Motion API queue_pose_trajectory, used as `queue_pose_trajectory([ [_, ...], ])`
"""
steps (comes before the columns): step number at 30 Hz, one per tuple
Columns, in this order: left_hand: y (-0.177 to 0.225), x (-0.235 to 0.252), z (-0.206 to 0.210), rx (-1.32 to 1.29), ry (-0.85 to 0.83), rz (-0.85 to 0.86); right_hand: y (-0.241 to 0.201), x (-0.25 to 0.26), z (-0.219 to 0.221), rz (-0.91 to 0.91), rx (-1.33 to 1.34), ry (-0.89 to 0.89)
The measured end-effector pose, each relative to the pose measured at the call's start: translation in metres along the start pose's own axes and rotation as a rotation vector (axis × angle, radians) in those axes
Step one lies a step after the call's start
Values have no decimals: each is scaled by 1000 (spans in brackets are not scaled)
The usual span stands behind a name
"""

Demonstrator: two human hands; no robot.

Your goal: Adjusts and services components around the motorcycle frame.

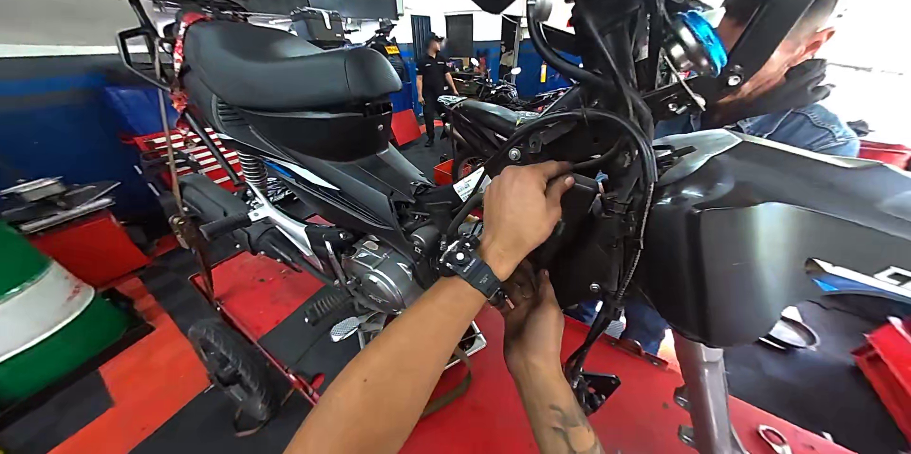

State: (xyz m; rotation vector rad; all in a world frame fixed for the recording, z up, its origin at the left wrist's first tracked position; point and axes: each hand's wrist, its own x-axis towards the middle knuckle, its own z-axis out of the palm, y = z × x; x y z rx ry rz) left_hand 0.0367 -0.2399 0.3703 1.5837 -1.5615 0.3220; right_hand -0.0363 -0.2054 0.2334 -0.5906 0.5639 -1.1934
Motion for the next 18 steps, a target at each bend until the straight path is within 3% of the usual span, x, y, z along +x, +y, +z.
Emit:
queue_pose_trajectory([
  [3,-6,3,-6,142,-37,216,-1,3,-1,65,87,-21],
  [6,-6,5,-13,221,-93,303,-3,10,0,92,150,4],
  [13,-8,8,-13,291,-172,303,1,18,2,100,320,14],
  [18,-11,1,-9,-49,-81,137,0,13,2,111,352,-29],
])
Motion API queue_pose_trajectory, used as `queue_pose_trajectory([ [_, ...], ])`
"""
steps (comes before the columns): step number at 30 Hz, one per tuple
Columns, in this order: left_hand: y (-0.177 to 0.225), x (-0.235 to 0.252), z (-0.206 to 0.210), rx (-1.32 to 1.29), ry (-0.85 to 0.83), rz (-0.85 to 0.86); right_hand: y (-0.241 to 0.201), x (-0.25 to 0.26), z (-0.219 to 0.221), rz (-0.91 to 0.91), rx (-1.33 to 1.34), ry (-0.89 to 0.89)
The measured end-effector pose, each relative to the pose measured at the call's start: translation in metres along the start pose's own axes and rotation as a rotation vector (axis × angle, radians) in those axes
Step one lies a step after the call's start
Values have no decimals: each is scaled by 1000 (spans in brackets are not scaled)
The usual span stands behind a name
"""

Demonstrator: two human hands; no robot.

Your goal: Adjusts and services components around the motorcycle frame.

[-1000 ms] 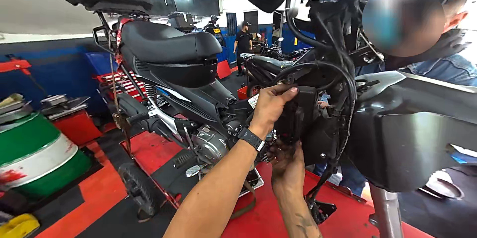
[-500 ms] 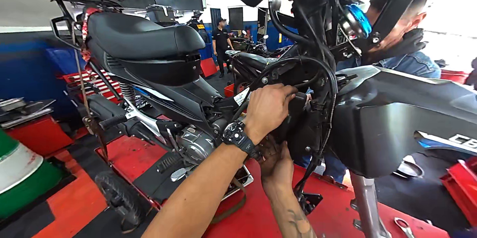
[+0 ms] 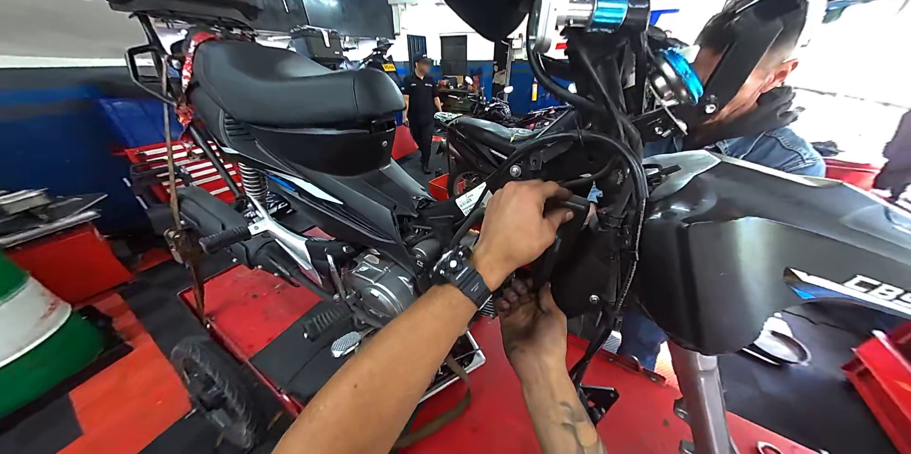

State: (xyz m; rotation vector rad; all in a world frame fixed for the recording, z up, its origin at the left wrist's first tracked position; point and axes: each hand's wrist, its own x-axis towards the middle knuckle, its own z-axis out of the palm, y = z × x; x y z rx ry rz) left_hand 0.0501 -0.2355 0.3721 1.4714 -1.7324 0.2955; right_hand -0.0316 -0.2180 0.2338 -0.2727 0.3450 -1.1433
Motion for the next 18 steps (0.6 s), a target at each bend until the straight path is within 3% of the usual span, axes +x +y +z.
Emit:
queue_pose_trajectory([
  [4,-5,-4,7,-156,45,-77,3,2,-7,-21,-58,-22],
  [8,4,0,6,-68,18,-141,10,-18,-26,-142,-425,-27],
  [13,3,5,6,-228,-7,-222,28,-39,-62,-325,-691,413],
  [18,4,9,6,-286,-10,-240,28,-8,-93,-545,-1052,357],
])
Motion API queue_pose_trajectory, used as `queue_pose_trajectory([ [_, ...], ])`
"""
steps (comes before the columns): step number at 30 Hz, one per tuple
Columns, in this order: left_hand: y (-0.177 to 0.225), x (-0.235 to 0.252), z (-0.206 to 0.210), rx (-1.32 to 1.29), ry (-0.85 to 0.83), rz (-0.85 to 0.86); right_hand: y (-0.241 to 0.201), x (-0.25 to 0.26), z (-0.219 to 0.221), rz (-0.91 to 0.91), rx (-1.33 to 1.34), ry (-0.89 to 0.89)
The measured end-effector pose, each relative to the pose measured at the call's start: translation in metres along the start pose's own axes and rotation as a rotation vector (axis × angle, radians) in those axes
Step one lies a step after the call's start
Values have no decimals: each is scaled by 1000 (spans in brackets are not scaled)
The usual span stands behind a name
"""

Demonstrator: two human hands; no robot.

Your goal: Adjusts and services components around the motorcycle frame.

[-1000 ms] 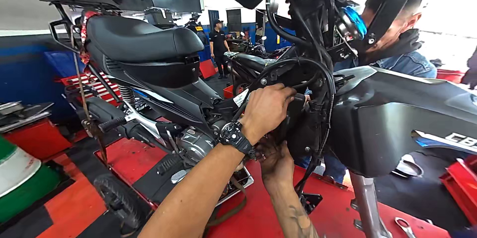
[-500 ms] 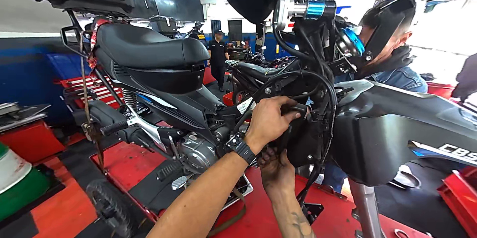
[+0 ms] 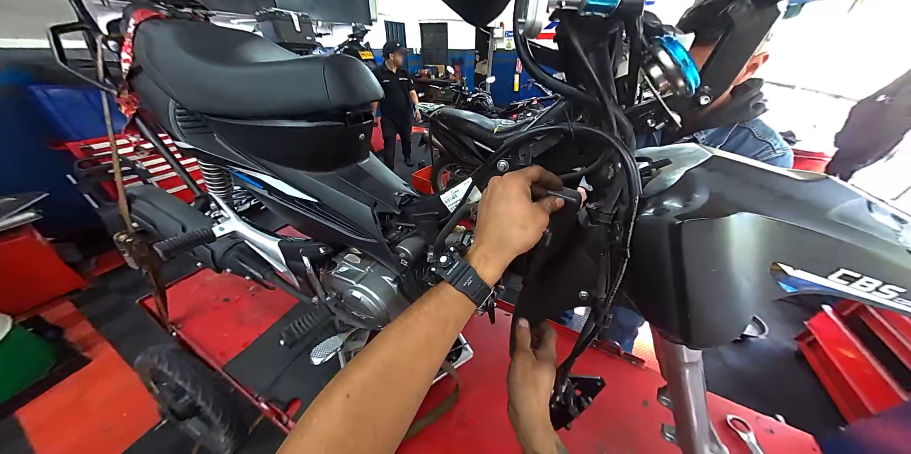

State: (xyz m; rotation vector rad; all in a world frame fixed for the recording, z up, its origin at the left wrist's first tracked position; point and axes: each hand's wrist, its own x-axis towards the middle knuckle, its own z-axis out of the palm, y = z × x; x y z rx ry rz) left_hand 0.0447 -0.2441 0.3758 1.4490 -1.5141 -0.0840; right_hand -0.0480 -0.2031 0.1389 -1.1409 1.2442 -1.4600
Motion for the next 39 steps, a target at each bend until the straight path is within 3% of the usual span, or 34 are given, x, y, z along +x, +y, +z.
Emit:
queue_pose_trajectory([
  [11,-2,8,2,-61,-2,-14,5,1,-18,-227,-128,7],
  [27,0,4,-13,150,-125,146,-23,-27,-73,-184,-103,-99],
  [39,-11,-36,-9,292,-65,288,-48,-31,-115,-126,-64,-230],
])
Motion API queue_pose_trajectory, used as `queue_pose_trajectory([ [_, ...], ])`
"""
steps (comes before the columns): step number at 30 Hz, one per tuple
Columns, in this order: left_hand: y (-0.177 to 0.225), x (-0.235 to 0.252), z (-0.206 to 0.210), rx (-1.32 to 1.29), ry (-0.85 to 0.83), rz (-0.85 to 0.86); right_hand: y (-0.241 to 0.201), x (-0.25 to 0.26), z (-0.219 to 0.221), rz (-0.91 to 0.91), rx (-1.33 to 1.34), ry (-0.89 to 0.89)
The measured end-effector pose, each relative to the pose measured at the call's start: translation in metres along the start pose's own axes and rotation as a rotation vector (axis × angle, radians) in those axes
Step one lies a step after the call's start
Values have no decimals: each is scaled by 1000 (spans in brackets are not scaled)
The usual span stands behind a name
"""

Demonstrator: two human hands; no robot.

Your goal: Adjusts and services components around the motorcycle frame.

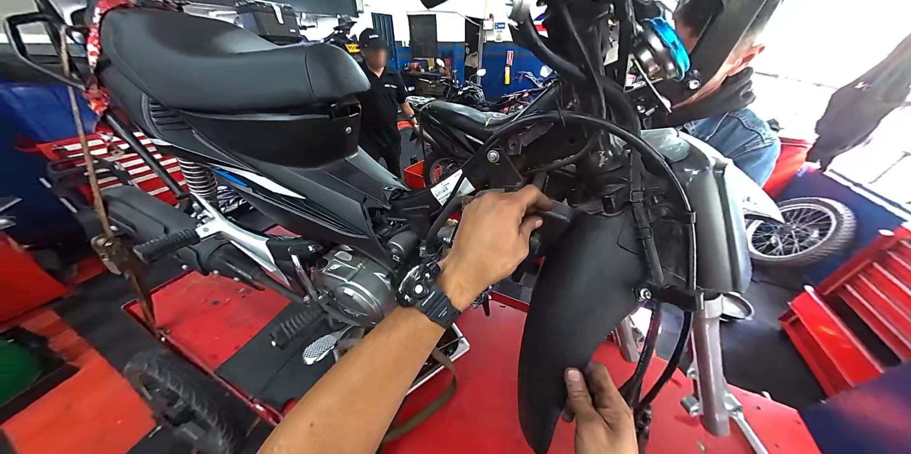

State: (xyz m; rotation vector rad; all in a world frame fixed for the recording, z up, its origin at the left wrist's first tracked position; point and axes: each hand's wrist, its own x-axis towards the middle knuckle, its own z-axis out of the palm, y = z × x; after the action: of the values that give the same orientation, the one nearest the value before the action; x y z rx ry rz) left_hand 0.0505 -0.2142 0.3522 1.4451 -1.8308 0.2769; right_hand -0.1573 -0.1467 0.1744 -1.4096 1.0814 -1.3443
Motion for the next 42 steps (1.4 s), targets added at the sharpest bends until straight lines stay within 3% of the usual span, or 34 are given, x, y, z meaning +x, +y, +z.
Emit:
queue_pose_trajectory([
  [10,32,-9,17,335,44,-112,2,3,-2,45,53,-35],
  [18,26,29,-4,357,-197,-103,3,5,-1,39,58,-33],
  [23,14,47,-15,252,-258,-101,4,7,-4,18,63,-46],
  [32,21,-6,-28,309,-421,54,5,11,-9,-13,47,-84],
  [38,-5,-68,-16,349,-389,171,8,14,-9,-17,42,-110],
  [42,-31,-106,7,279,-228,361,9,12,-11,-8,35,-109],
])
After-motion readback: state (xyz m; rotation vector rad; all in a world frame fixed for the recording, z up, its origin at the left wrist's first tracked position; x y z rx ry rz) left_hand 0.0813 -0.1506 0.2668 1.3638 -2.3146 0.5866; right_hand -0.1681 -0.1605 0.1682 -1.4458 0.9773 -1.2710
